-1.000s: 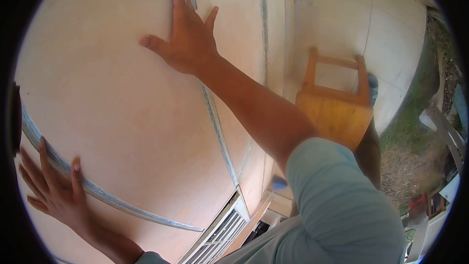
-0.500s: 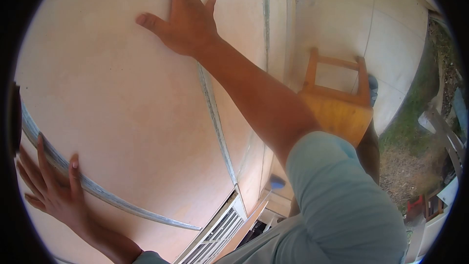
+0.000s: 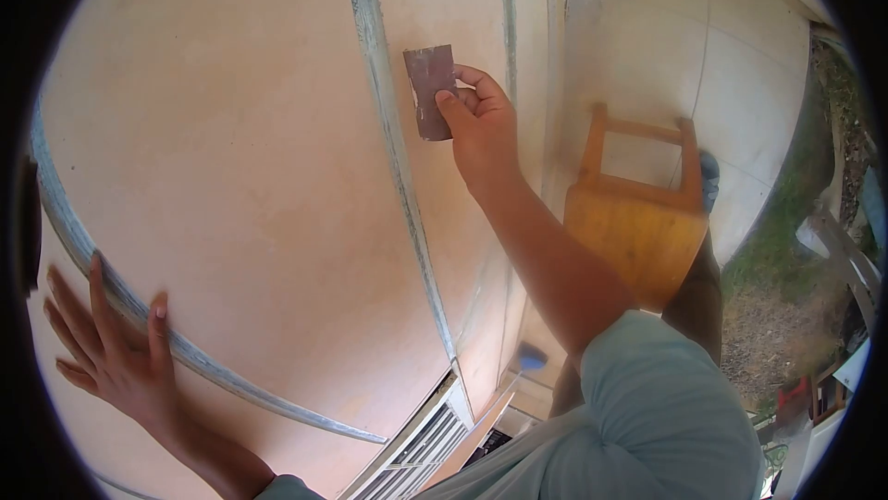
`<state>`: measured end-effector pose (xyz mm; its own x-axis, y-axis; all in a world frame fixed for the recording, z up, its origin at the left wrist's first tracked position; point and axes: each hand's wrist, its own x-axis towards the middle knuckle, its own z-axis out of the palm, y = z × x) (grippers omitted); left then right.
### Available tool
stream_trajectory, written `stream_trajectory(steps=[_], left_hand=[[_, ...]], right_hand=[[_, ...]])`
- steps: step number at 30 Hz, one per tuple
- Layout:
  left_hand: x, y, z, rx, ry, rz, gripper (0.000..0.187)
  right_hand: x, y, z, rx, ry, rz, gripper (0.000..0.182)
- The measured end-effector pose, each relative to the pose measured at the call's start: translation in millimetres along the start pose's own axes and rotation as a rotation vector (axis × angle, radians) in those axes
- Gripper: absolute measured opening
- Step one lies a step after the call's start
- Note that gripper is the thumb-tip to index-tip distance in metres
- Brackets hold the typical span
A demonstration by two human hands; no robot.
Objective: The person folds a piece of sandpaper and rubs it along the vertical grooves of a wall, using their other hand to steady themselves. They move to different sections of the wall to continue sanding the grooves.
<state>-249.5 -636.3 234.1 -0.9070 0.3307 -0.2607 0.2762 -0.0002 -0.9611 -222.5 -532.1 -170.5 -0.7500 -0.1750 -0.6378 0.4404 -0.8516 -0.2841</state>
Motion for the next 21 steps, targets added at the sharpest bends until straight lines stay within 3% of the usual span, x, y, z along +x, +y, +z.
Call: stream_trajectory(steps=[4, 6, 10, 12, 21], left_hand=[[-0.9, -1.8, -0.7, 0.031, -0.027, 0.015, 0.079], [-0.6, -2.5, -1.1, 0.05, -0.037, 0.022, 0.079], [0.1, -2.9, -0.7, 0.051, -0.031, 0.035, 0.08], [0.4, -3.5, -0.6, 0.05, -0.024, 0.04, 0.08], [-0.3, -3.2, -0.7, 0.057, -0.029, 0.036, 0.079]], right_hand=[[7.6, -13.1, -19.2, 0.211, -0.002, 0.151, 0.028], [4.2, -18.2, -21.4, 0.406, -0.106, 0.377, 0.03], [8.6, -10.1, -26.0, 0.431, -0.167, 0.388, 0.038], [9.0, -14.6, -27.7, 0.55, -0.293, 0.433, 0.039], [11.0, -11.4, -29.4, 0.441, -0.386, 0.316, 0.039]])
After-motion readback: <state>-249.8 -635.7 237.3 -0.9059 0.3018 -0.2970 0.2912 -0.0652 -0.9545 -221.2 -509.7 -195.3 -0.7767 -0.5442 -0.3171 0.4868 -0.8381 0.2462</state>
